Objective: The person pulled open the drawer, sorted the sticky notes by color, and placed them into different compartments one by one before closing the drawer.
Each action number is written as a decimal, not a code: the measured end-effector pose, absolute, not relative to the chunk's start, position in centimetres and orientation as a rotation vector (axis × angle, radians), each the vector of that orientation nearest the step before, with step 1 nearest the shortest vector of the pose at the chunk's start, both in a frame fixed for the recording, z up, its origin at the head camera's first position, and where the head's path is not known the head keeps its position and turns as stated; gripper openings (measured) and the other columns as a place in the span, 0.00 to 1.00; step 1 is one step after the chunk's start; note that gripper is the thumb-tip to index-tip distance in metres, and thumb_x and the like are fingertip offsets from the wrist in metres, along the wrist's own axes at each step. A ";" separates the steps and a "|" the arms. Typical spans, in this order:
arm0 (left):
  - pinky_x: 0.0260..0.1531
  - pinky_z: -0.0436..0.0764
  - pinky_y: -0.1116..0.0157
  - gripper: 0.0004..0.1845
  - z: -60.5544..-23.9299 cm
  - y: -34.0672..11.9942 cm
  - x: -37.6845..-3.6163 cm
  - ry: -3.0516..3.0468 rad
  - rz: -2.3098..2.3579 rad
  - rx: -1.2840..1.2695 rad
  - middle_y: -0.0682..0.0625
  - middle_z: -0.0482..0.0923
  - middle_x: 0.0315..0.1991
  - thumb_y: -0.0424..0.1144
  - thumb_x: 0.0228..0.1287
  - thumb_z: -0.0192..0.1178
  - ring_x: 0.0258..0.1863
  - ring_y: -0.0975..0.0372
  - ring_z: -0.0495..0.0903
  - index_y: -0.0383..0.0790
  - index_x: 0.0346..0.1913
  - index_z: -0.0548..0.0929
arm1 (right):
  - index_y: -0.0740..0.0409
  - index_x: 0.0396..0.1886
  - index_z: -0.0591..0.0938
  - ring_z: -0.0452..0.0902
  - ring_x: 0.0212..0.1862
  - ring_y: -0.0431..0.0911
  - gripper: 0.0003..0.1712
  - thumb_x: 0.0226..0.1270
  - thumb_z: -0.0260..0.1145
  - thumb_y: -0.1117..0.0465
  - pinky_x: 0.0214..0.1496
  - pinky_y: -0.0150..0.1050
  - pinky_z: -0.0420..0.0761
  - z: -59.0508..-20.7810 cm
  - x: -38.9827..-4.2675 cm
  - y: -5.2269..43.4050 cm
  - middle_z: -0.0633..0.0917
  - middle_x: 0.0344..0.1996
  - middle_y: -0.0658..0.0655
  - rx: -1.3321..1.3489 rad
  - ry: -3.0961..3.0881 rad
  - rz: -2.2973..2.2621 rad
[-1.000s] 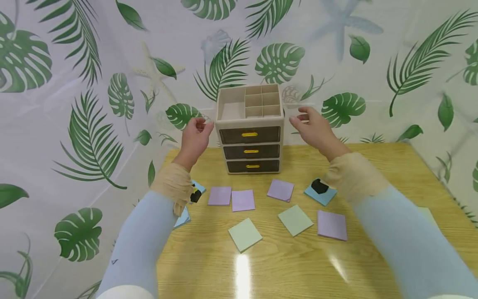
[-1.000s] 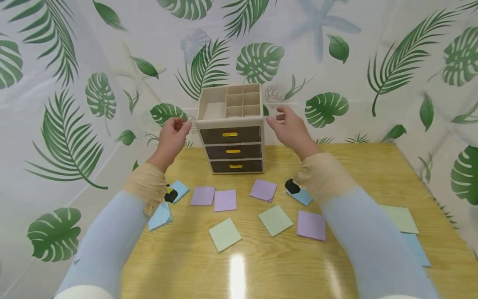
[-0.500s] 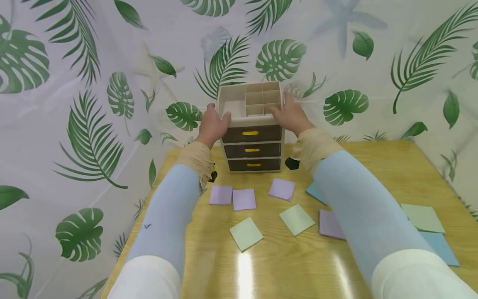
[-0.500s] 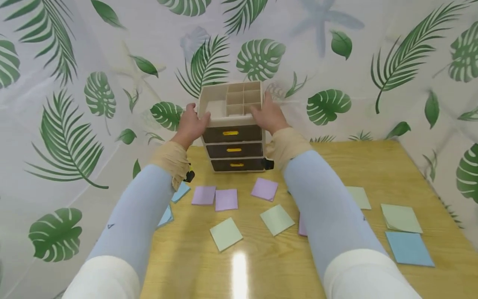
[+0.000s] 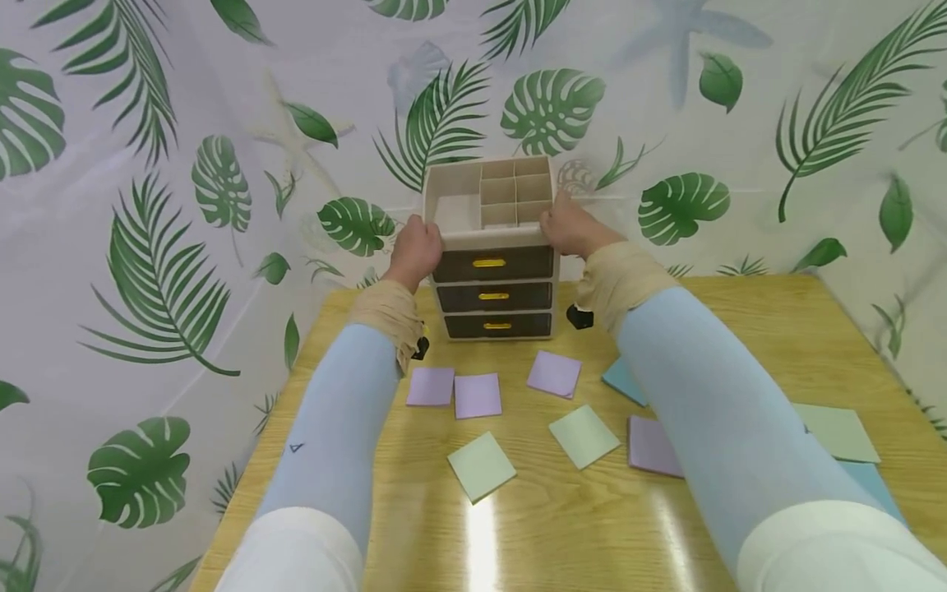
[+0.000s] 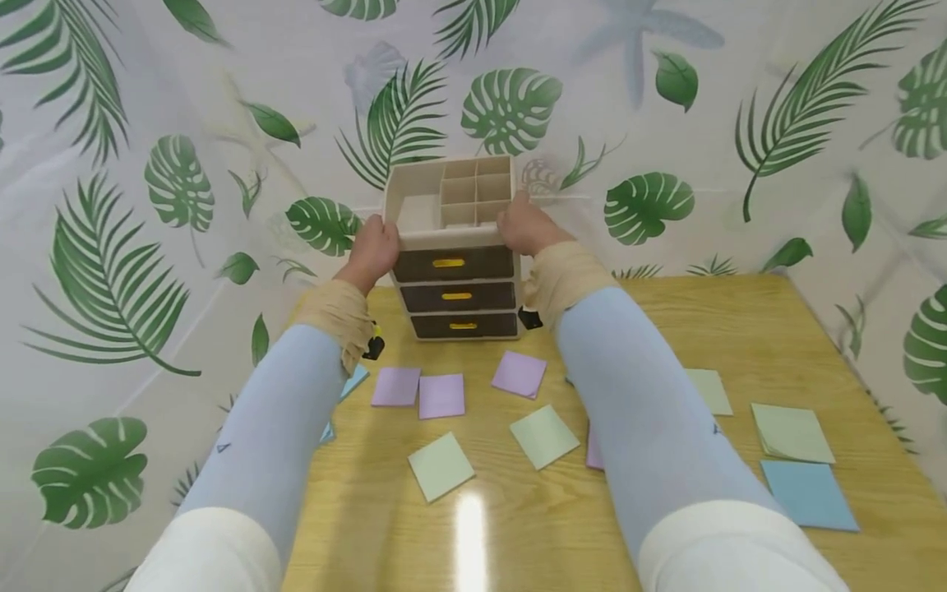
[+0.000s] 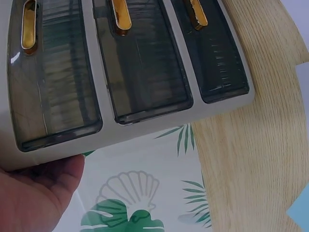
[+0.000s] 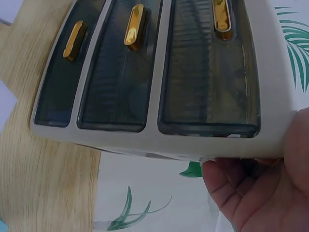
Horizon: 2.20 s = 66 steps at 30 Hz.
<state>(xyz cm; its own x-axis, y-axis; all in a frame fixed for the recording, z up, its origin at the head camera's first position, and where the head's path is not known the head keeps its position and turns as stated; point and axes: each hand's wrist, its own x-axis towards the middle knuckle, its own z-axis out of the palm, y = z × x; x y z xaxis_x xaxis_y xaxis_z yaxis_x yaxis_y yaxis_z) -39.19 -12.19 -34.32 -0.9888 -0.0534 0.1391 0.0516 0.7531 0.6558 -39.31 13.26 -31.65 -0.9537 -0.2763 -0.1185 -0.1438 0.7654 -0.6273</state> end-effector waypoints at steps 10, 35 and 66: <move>0.54 0.69 0.54 0.21 -34.4 -11.2 -38.9 -2.536 -1.085 0.155 0.36 0.71 0.54 0.45 0.72 0.42 0.54 0.47 0.71 0.32 0.58 0.67 | 0.69 0.69 0.21 0.54 0.68 0.63 0.37 0.76 0.27 0.55 0.68 0.50 0.57 -31.1 -39.4 13.1 0.40 0.73 0.74 -0.268 2.683 -0.964; 0.29 0.73 0.61 0.19 -39.1 -7.9 -33.5 -2.293 -1.436 0.153 0.51 0.73 0.21 0.49 0.70 0.54 0.25 0.57 0.73 0.41 0.24 0.78 | 0.70 0.70 0.40 0.72 0.37 0.57 0.31 0.76 0.30 0.55 0.46 0.49 0.72 -31.8 -39.1 12.8 0.69 0.53 0.73 -0.185 2.769 -1.015; 0.18 0.67 0.69 0.23 -39.8 -4.9 -34.1 -2.191 -2.034 0.338 0.41 0.82 0.32 0.49 0.75 0.48 0.18 0.63 0.71 0.34 0.37 0.85 | 0.66 0.72 0.47 0.47 0.73 0.63 0.35 0.79 0.26 0.45 0.73 0.50 0.49 -34.0 -39.3 13.4 0.54 0.70 0.74 -0.294 2.784 -1.201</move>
<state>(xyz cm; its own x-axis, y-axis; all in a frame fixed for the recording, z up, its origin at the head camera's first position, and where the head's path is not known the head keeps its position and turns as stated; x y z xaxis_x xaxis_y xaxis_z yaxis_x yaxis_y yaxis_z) -34.12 -4.95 -39.84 -0.9660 -0.2529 -0.0544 -0.0731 0.0648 0.9952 -39.30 13.45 -34.02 -0.9769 -0.2134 -0.0111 -0.1384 0.6715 -0.7279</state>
